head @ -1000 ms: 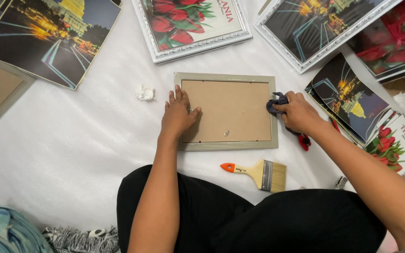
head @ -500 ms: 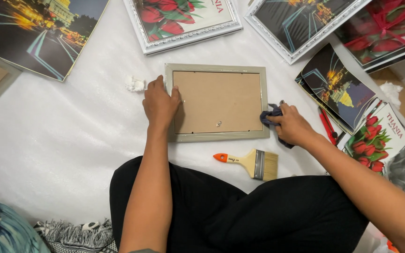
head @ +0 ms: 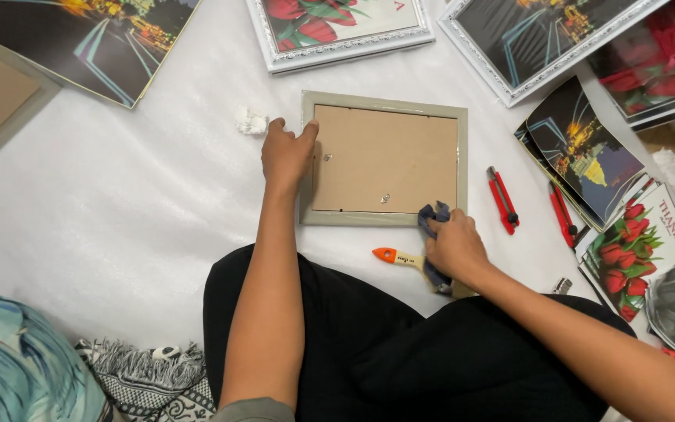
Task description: Cleaning glass and assembling a picture frame with artwork
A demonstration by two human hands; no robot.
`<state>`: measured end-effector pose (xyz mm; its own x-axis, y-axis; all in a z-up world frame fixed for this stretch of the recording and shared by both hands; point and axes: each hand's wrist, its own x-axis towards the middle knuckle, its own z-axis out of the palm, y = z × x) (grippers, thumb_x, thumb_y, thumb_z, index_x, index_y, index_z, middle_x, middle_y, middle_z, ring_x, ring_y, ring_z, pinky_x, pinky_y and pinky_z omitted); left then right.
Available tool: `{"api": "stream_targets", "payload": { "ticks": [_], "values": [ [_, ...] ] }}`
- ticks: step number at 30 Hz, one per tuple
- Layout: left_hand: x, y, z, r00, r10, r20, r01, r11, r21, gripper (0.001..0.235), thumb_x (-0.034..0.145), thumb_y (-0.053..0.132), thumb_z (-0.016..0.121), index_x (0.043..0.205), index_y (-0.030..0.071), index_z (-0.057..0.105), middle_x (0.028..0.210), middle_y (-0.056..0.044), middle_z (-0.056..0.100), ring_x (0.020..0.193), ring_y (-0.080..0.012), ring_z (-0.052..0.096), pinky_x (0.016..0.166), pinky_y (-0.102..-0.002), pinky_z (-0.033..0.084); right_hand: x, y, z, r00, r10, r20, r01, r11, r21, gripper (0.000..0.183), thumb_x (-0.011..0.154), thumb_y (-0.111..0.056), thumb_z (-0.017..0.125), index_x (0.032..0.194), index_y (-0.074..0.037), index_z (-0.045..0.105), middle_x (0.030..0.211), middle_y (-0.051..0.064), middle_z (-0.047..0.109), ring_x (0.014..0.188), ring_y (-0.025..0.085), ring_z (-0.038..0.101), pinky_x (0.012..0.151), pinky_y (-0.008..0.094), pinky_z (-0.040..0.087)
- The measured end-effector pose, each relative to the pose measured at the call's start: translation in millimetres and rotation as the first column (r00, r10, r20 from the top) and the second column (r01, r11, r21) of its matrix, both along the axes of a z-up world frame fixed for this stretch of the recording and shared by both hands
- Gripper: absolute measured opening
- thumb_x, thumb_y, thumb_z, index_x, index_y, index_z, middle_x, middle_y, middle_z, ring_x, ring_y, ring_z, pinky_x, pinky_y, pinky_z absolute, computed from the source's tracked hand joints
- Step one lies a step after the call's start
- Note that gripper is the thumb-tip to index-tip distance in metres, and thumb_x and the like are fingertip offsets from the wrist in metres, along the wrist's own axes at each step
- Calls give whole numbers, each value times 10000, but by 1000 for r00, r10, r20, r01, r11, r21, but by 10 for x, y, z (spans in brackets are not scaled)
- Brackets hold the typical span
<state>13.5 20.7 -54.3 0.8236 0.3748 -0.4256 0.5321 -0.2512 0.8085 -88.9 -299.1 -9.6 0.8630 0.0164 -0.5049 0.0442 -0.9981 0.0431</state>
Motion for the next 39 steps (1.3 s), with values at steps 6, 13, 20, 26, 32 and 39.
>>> {"api": "stream_targets", "payload": {
  "ticks": [6,13,20,26,32,39],
  "values": [
    [-5,21,218,962,266,63,-255,955,-153,749,838,497,718,1397,25,555,1229,-149,714,1189,-348,678,973,-489,559,-184,837,33,997,76,29,-78,993,89,483,855,-226,658,1323,-111,697,1175,200,514,1142,440,557,952,495,568],
    [-19,4,365,879,447,168,-386,872,-300,625,861,358,708,1357,4,568,1203,-156,701,1102,-278,710,922,-417,590,-181,1595,-9,930,331,161,-365,887,282,413,836,-184,650,1238,-124,728,1113,196,537,1040,434,558,889,457,538],
    [51,25,363,827,533,177,-464,826,-320,566,859,319,706,1330,31,586,1129,-108,727,1013,-217,718,893,-361,570,466,2049,-48,802,466,374,-538,836,112,234,836,-137,608,1000,-82,767,1055,182,547,974,389,576,715,415,562],
    [43,-23,379,842,518,150,-457,833,-313,552,847,310,710,1316,40,603,1124,-102,746,1008,-204,727,887,-349,575,1200,2249,-219,850,354,389,-439,885,154,181,834,-143,635,885,-25,763,1069,234,506,971,438,529,723,494,583],
    [34,-8,321,852,499,160,-444,849,-287,556,852,328,711,1315,41,604,1128,-110,740,1021,-223,723,891,-365,575,1383,2201,-227,944,82,321,-208,901,380,267,861,-123,651,1089,-78,782,1087,177,475,1083,461,520,874,498,576],
    [-2,-13,179,924,375,77,-346,904,-252,647,829,428,731,1355,83,579,1179,-81,717,1082,-229,706,927,-388,570,1315,977,-286,956,38,292,-119,957,265,375,879,-136,682,1249,-117,743,1133,222,496,1098,487,537,908,546,565]
  ]
}}
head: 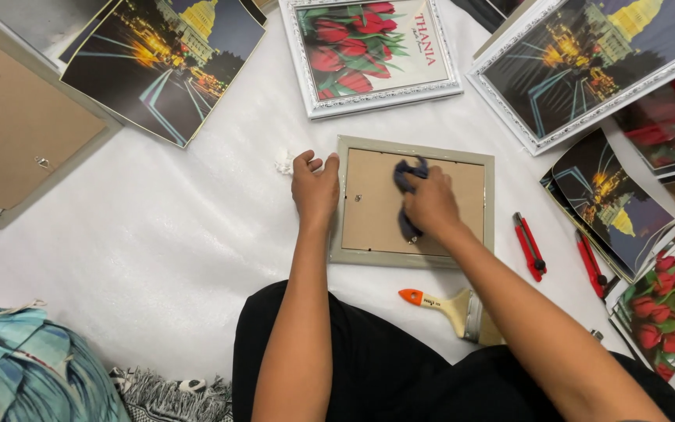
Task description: Cleaning glass and assembling a picture frame with artwork
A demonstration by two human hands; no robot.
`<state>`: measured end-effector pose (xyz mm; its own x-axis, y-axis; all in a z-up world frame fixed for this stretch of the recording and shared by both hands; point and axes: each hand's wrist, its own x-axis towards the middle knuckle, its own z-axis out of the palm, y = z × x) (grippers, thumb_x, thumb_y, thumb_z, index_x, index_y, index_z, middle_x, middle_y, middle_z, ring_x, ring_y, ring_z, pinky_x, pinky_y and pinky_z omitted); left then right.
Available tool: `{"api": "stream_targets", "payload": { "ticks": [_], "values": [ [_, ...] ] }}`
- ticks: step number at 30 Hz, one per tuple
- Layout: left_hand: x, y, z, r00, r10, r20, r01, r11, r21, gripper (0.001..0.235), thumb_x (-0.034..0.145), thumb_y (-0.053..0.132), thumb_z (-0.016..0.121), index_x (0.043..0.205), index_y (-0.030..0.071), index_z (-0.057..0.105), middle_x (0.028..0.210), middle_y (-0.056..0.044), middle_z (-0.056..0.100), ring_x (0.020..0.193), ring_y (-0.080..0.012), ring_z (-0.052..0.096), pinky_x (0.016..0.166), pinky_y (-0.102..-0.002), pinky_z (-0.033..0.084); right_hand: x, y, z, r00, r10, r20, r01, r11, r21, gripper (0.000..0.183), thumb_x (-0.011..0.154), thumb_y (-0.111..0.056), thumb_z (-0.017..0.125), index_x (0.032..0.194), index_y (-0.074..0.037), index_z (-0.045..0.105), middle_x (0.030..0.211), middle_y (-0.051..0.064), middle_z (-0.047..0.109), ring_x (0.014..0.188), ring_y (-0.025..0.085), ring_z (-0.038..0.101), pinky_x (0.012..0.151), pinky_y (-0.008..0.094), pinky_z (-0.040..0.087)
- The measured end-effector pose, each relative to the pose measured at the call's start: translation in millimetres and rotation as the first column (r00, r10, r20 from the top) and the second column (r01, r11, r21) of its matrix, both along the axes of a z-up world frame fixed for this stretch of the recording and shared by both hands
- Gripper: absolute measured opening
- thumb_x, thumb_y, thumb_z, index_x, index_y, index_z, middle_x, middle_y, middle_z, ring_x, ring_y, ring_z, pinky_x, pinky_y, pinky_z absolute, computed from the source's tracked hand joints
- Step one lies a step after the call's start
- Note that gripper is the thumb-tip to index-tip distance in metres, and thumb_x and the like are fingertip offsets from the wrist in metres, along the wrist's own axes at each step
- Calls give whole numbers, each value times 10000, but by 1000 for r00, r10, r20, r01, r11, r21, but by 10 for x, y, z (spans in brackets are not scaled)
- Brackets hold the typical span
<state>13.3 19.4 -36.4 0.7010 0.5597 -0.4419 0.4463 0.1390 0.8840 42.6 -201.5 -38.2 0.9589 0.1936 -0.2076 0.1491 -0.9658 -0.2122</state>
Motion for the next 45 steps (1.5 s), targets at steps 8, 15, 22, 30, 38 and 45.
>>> {"api": "stream_targets", "payload": {
  "ticks": [8,15,22,30,38,45],
  "values": [
    [-2,28,-134,876,-385,-289,460,847,265,691,883,463,621,1378,-12,542,1267,-244,645,1220,-446,627,1008,-573,491,-251,-1299,937,923,-296,-244,218,928,-302,415,808,-313,682,1146,-124,833,1198,277,717,1181,481,647,977,510,555],
    [-98,30,-65,788,-417,-453,589,726,356,549,875,421,674,1185,-32,697,1041,-255,733,1056,-465,701,837,-572,572,-541,-1582,919,835,-480,-270,492,870,-28,483,815,-364,716,1213,-102,791,1208,268,731,1203,462,636,975,511,527],
    [-170,81,-20,830,-472,-298,553,770,318,427,881,369,694,899,-57,728,858,-296,706,913,-495,706,728,-535,555,-286,-1692,226,805,-495,-327,528,849,17,568,794,-282,673,1317,-67,731,1234,221,723,1191,385,663,902,454,571],
    [-159,-80,202,836,-518,-181,548,799,247,488,938,444,653,1131,-3,681,955,-246,695,983,-402,678,779,-478,542,-263,-1556,451,781,-490,-388,553,831,64,616,810,-248,654,1354,41,670,1271,293,686,1216,420,643,905,478,566],
    [-164,-137,305,852,-498,-163,524,818,238,466,984,332,601,1248,-51,599,993,-302,681,1035,-438,665,832,-528,536,-230,-1542,458,733,-496,-465,618,771,151,700,781,-302,697,1364,80,634,1294,305,662,1234,421,624,927,512,554],
    [-264,-241,631,894,-449,-17,440,866,237,373,988,303,613,1190,-10,631,893,-246,700,848,-344,667,728,-459,532,-308,-1382,782,655,-536,-532,747,562,354,702,765,-278,701,1330,128,610,1152,280,634,1099,348,604,779,449,537]
  ]
}}
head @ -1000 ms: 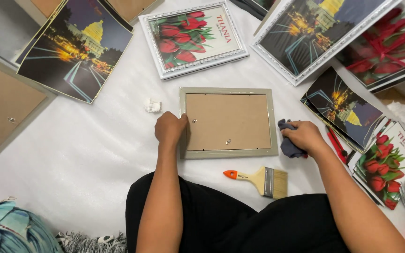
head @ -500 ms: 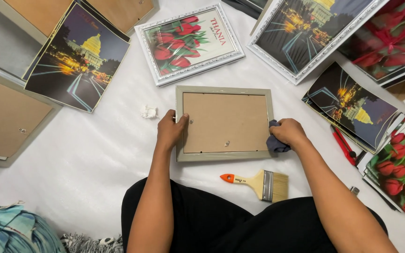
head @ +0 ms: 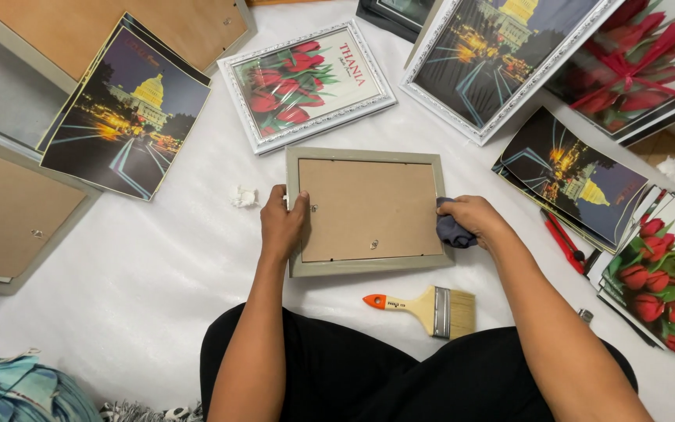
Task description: Cleaning glass and assembling a picture frame with artwork
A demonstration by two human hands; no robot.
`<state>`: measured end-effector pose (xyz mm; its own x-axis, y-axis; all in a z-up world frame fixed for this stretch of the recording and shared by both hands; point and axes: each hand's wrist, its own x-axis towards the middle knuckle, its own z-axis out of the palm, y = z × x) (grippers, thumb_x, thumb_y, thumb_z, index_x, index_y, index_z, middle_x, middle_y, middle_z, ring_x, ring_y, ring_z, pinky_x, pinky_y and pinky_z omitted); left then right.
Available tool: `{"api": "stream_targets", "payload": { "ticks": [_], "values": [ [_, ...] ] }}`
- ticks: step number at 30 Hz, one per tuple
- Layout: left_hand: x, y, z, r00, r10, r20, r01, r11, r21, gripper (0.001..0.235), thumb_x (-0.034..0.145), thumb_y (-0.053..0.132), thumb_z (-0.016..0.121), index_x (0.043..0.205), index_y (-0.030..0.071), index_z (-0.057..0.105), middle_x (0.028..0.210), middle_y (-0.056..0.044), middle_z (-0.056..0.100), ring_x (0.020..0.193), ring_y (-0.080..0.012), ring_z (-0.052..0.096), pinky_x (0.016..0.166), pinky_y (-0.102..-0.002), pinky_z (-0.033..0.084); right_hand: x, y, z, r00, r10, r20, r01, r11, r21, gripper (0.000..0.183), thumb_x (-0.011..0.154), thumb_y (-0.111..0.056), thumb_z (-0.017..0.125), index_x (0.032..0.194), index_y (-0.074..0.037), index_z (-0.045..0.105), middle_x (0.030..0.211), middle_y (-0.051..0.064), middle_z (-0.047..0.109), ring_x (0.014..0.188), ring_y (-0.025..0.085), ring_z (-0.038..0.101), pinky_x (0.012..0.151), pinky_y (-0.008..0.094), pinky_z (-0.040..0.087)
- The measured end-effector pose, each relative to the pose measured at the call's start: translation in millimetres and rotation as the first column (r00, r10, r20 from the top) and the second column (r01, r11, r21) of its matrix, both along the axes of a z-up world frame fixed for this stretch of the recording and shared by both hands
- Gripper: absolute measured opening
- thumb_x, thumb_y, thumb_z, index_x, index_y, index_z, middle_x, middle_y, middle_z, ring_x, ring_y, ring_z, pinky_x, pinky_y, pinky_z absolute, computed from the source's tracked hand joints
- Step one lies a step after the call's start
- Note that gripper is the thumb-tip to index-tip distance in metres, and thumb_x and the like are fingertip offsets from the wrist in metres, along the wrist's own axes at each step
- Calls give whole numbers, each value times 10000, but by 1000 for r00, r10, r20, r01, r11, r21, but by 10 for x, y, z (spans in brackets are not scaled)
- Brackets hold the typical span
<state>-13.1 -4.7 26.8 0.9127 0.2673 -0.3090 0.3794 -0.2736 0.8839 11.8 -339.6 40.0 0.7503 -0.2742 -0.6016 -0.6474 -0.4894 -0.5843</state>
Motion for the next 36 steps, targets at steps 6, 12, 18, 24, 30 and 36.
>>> {"api": "stream_targets", "payload": {
  "ticks": [6,12,18,24,30,36],
  "values": [
    [-58,-53,141,995,-22,93,17,999,48,382,1012,378,577,1126,15,618,816,-254,697,750,-344,669,674,-469,503,137,-238,-139,996,61,60,-54,993,-102,729,758,-283,747,1354,109,593,1243,304,633,1179,393,626,869,484,560],
    [-58,-34,34,973,-67,219,68,998,1,400,1009,460,618,1113,74,624,810,-226,679,771,-351,655,708,-470,514,201,-495,-144,955,-262,-140,296,887,356,475,826,-235,716,1193,61,658,974,161,679,854,253,727,694,260,541],
    [-136,-32,-5,953,32,301,14,989,-149,315,1002,439,652,1101,139,653,810,-114,674,807,-239,624,750,-414,530,245,-676,-85,945,-291,-152,326,774,542,339,837,-227,714,1025,46,643,768,102,642,658,208,718,534,232,509],
    [-300,-20,231,805,223,550,-123,969,-213,148,1005,279,708,1065,143,709,726,-54,676,669,-139,636,699,-339,560,199,-843,-20,926,-369,-84,312,620,719,191,816,-196,731,868,-31,650,697,126,642,624,308,726,490,351,559],
    [-401,118,274,548,160,821,-261,965,-14,194,1018,210,696,1189,118,694,1054,-27,454,1021,-193,473,1034,-350,387,229,-763,94,920,-384,77,167,562,810,109,849,-169,669,906,-77,666,765,96,665,644,275,709,525,395,561],
    [-410,165,355,508,130,852,-409,907,105,268,1026,373,687,1219,192,727,784,73,617,728,-102,603,871,-288,315,187,-578,166,937,-313,157,39,540,841,83,848,-172,605,854,-124,673,690,67,617,566,243,664,465,356,507]
  ]
}}
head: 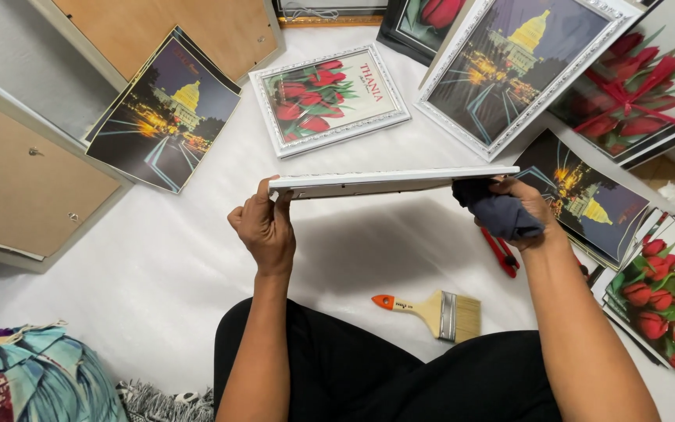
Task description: Cleaning glass and assembling a picture frame with artwork
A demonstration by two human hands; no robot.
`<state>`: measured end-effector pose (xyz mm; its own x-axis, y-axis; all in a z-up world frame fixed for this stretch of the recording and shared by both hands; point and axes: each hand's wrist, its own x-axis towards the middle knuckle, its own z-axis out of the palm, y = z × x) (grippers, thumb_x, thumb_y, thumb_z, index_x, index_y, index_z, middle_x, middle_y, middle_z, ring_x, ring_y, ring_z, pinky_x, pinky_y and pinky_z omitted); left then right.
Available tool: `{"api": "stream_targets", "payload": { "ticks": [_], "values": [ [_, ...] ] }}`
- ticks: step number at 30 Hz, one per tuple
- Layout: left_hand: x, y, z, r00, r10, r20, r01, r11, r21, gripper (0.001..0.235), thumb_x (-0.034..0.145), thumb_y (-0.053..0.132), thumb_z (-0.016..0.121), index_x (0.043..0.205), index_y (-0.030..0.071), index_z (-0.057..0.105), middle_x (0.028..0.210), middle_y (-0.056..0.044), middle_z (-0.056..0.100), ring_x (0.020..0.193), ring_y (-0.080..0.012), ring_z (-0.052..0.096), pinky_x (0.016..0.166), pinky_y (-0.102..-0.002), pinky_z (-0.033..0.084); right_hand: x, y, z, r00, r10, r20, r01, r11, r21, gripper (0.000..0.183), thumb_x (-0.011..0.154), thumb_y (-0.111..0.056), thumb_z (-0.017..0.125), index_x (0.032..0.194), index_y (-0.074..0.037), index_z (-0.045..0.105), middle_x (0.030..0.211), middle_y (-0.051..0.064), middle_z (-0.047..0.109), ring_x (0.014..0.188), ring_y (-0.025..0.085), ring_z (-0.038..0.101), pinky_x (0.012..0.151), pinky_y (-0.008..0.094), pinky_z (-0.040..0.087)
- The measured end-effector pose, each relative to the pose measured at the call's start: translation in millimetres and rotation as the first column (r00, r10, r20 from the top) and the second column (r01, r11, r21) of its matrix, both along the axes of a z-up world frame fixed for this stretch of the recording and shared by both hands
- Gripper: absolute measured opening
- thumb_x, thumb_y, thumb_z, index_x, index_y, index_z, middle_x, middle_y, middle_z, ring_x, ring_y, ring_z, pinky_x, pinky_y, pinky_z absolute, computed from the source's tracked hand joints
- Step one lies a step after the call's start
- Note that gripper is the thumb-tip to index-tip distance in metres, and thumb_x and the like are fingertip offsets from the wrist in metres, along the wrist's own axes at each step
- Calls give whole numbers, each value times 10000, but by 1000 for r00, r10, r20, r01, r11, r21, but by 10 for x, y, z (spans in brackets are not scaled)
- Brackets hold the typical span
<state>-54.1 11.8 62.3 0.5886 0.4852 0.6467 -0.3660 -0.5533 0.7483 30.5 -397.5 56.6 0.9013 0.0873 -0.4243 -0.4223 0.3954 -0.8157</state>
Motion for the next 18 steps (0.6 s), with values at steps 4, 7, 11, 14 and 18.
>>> {"api": "stream_targets", "payload": {
  "ticks": [4,7,11,14,18],
  "values": [
    [-10,-9,22,1000,-2,26,1,999,37,252,1038,310,670,1215,142,732,641,-24,658,556,-166,623,717,-296,409,2,-33,-124,999,29,45,-28,1000,-4,102,853,-144,585,841,-110,681,680,72,613,553,243,653,483,377,510],
    [1,-21,-16,983,-174,56,182,963,-199,251,1034,197,649,1231,54,712,719,-130,694,602,-193,671,603,-308,573,-47,-19,-84,999,24,22,-25,1000,8,170,854,-133,574,949,-98,711,739,90,656,572,240,676,495,361,514],
    [-72,23,34,951,-307,-22,286,907,-309,331,1056,242,598,1305,32,657,932,-159,772,858,-145,708,748,-318,606,-180,296,301,997,60,46,-61,998,22,473,860,-166,564,1304,-28,653,924,171,726,726,232,748,612,289,544],
    [-62,89,33,915,-399,-58,333,830,-446,499,1016,415,433,1286,80,687,932,-92,739,873,-109,680,860,-319,598,-96,179,108,997,65,29,-65,998,-13,466,911,-168,564,1345,-8,626,1053,245,721,842,269,769,705,351,600],
    [-36,85,-87,917,-368,-153,249,829,-500,710,1013,558,229,1222,97,728,806,-48,663,787,-107,672,817,-289,614,-103,217,60,996,84,-2,-84,996,-42,515,943,-160,534,1435,-11,565,1274,302,640,1046,329,720,927,408,581]
  ]
}}
